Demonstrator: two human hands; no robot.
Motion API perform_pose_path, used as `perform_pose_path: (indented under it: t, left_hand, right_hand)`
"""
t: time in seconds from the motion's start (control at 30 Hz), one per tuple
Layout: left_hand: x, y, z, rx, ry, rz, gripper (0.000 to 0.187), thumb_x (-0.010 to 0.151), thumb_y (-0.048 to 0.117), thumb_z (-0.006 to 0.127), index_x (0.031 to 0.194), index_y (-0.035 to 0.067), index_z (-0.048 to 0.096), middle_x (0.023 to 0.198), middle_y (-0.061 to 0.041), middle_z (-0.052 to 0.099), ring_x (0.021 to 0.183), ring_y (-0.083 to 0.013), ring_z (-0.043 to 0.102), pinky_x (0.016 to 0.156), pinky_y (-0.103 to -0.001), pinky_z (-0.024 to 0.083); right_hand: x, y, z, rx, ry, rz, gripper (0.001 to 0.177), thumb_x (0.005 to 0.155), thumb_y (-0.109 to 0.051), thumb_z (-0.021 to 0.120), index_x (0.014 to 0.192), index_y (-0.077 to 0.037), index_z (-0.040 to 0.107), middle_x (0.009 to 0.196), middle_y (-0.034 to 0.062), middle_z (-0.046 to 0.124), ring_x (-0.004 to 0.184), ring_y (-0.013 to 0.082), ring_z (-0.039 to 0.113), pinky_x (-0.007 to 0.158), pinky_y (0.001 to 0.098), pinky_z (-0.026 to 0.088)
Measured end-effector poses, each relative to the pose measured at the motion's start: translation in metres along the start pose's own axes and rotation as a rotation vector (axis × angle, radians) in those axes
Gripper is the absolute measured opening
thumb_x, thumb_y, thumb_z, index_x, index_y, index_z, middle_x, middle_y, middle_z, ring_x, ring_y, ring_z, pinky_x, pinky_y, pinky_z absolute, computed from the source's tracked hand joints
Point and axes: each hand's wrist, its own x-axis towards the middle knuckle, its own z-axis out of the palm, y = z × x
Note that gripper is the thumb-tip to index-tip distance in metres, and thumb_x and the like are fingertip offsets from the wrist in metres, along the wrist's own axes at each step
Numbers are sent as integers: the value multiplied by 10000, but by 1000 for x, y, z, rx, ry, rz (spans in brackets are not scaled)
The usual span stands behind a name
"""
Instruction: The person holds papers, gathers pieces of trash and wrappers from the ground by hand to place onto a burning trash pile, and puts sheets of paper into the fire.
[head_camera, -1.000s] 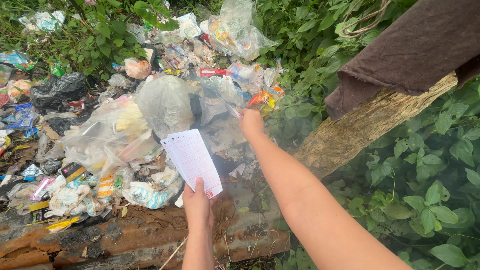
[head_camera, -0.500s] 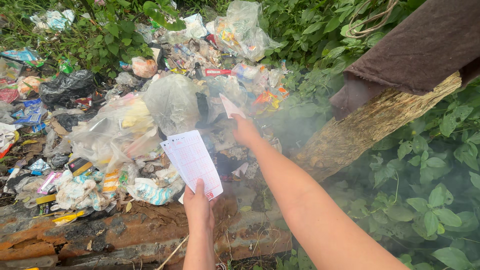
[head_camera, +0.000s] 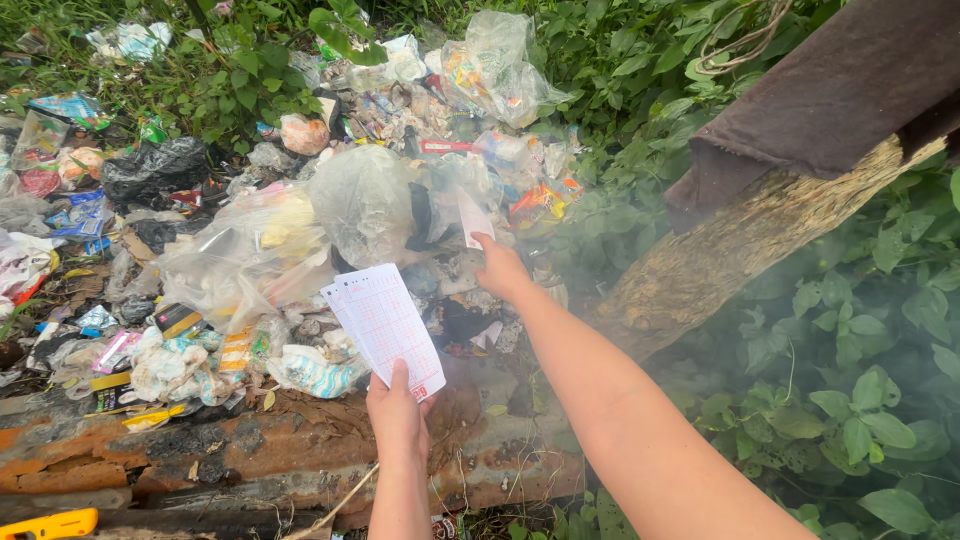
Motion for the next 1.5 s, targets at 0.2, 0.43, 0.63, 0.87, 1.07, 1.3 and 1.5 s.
perform_pose_path:
  t: [0.2,0.43,0.63,0.87,1.07,1.3,1.5]
  left_hand:
    - [-18,11,-16,-8,8,18,369,1048,214,457,1391,104,537,1229,-86,688,987,-223,688,782,-428,559]
    - [-36,25,-41,-116,-9,71,385,1038,181,438,1403,86,517,1263,-112,665,1016,-267,702,780,-485,616]
    - [-46,29,-59,-135,-2,83,370,1048,178,431,1393,78,519,1251,-124,666,1030,-263,704,779,-461,627]
    - [-50,30,-74,-177,-2,139,350,1050,180,448,1379,92,532,1215,-90,674,1012,-213,697,754,-398,608]
    - [-50,33,-81,-199,-22,206,361,1054,196,469,1386,77,548,1217,-84,688,1013,-204,690,766,-360,589]
    - [-64,48,-71,-192,-75,149,436,1061,330,404,1424,106,492,1228,-95,678,1063,-218,701,804,-392,609]
    - [-64,48,-55,-132,-67,102,458,1060,350,351,1455,141,453,1306,-94,647,1105,-232,691,851,-402,611]
  right_hand:
    - [-25,-14,38,178,174,-169,513,823,-177,735,1319,-137,615,1334,178,652,986,325,773,866,431,557]
    - [-143,-60,55,727,-177,257,313,958,-285,648,1171,-60,692,1015,51,770,876,163,739,737,316,579]
    - [-229,-114,51,524,-22,-76,301,942,-259,670,1149,-56,757,1013,73,804,894,149,751,787,305,569]
    - [-266,-190,22,273,21,-91,294,880,-274,720,1104,-93,779,962,109,759,807,235,739,736,362,567]
    - [-277,-223,15,228,-21,-19,253,790,-300,787,933,-93,756,869,64,770,793,218,759,730,365,570]
    - [-257,-196,26,409,106,-37,218,880,-242,726,946,-48,650,844,82,774,757,189,746,705,342,573]
    - [-237,-175,20,680,91,110,196,956,-172,640,1091,-47,572,878,70,770,680,142,722,574,298,530]
